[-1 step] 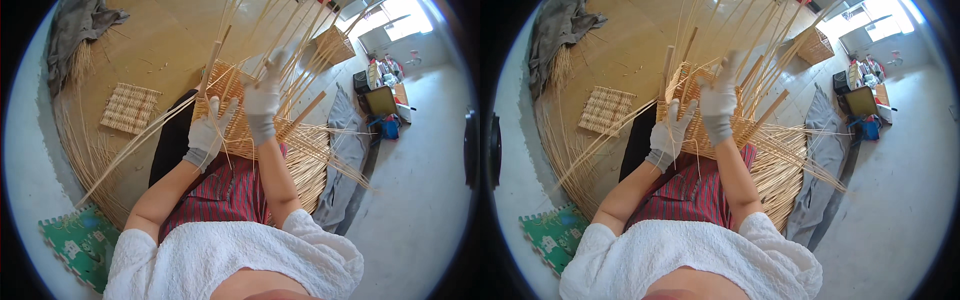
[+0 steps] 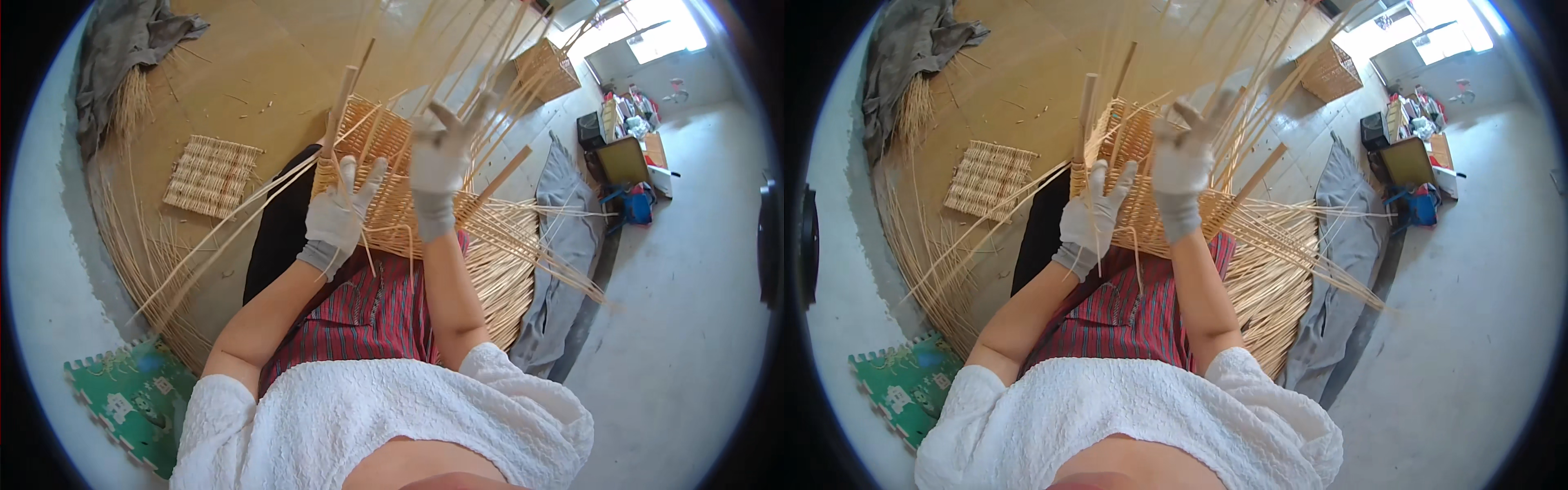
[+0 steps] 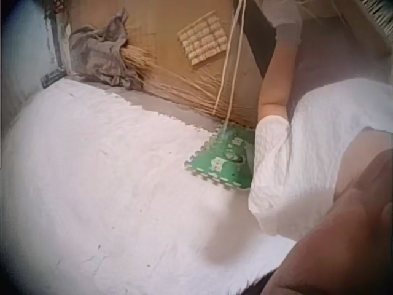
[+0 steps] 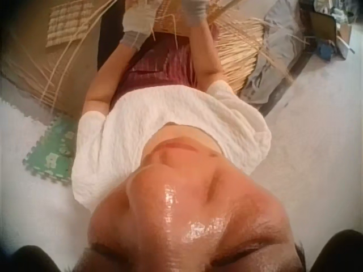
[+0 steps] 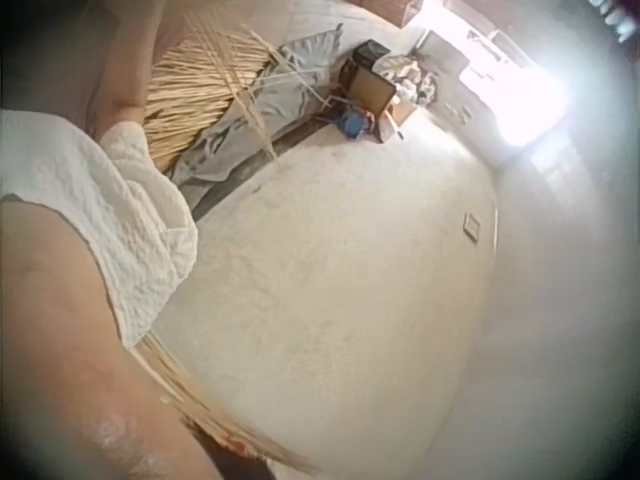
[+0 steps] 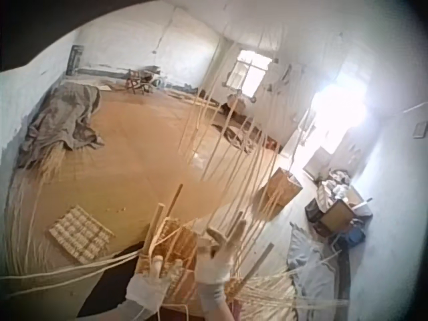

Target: The person weaves a basket by hand, interlacing thin bamboo strips through a vertical frame. They manipulate the strips to form a tight weave, occasionally adjusting the basket's position and checking the alignment of the materials.

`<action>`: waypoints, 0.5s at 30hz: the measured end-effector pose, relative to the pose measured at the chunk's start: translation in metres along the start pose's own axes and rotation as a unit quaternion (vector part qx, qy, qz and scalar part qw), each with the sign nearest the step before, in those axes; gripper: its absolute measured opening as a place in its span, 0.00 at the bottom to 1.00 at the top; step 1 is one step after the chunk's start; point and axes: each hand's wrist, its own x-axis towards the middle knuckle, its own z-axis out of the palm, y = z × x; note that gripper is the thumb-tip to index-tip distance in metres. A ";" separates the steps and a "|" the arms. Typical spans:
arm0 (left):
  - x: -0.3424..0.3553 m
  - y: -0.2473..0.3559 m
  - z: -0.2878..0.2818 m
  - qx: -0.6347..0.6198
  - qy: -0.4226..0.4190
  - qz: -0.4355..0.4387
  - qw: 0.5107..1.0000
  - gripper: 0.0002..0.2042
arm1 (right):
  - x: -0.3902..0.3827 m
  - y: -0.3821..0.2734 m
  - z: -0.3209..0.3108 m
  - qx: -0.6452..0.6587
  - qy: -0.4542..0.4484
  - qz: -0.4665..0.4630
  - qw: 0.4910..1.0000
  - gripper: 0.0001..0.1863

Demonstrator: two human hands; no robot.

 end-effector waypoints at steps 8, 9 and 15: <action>0.022 0.050 -0.012 -0.042 0.052 0.113 0.991 0.37 | -0.045 0.035 -0.089 -0.198 -0.023 0.050 0.979 0.31; 0.024 0.066 -0.002 -0.041 0.010 0.098 0.994 0.37 | -0.028 0.025 -0.082 -0.280 -0.018 -0.080 0.956 0.31; 0.035 0.082 0.024 0.041 -0.051 0.100 0.993 0.37 | -0.015 0.034 -0.129 -0.152 -0.041 0.027 0.987 0.32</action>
